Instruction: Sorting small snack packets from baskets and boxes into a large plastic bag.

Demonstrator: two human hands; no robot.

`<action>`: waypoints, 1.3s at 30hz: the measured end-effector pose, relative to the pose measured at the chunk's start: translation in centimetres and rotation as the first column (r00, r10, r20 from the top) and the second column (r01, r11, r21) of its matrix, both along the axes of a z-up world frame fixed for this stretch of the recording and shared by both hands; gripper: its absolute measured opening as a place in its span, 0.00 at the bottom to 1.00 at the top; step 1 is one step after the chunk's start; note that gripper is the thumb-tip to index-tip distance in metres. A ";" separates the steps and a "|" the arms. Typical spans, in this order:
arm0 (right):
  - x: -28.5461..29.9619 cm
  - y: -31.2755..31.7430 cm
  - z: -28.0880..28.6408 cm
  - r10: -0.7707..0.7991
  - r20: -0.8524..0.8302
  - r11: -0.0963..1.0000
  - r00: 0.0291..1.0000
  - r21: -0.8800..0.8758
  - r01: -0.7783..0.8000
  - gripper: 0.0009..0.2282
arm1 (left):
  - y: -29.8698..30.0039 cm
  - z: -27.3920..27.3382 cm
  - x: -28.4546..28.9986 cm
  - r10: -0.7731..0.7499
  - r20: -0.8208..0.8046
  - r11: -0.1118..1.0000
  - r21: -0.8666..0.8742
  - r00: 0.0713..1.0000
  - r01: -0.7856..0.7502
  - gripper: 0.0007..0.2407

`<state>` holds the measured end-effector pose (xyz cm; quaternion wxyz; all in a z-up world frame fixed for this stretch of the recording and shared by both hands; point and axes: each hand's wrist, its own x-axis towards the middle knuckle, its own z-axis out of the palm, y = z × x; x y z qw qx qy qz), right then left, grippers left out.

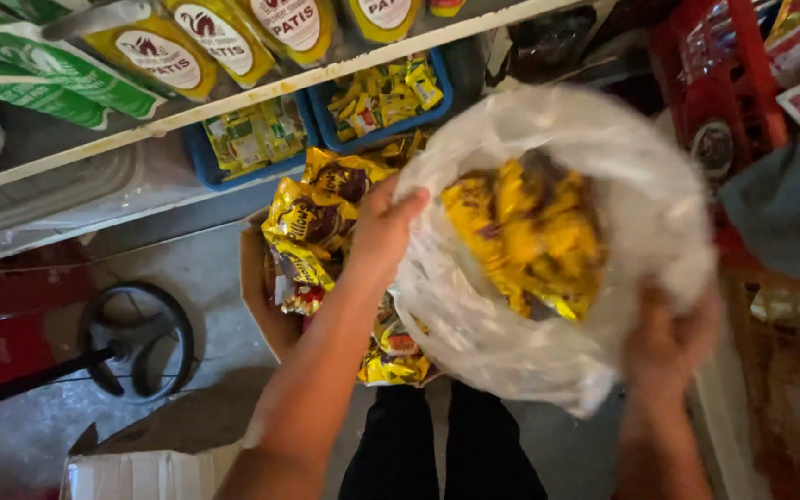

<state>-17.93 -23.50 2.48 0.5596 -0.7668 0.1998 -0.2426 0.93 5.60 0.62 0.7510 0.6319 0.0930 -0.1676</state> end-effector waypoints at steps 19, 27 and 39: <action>0.7 1.2 0.4 0.073 -0.082 0.948 0.994 -0.303 -0.095 0.24 | 2.4 8.0 -2.9 -0.426 0.512 0.376 0.850 0.746 -0.369 0.37; 0.5 4.2 5.1 0.121 -0.163 0.556 0.979 -0.806 -0.203 0.31 | -1.9 2.3 -7.9 -0.837 0.088 0.179 0.977 0.540 0.119 0.33; 21.4 1.4 -1.6 0.352 -0.454 0.420 0.819 -0.705 -0.571 0.25 | -0.7 -2.5 -5.7 -0.958 -0.140 -0.075 0.964 0.251 0.253 0.17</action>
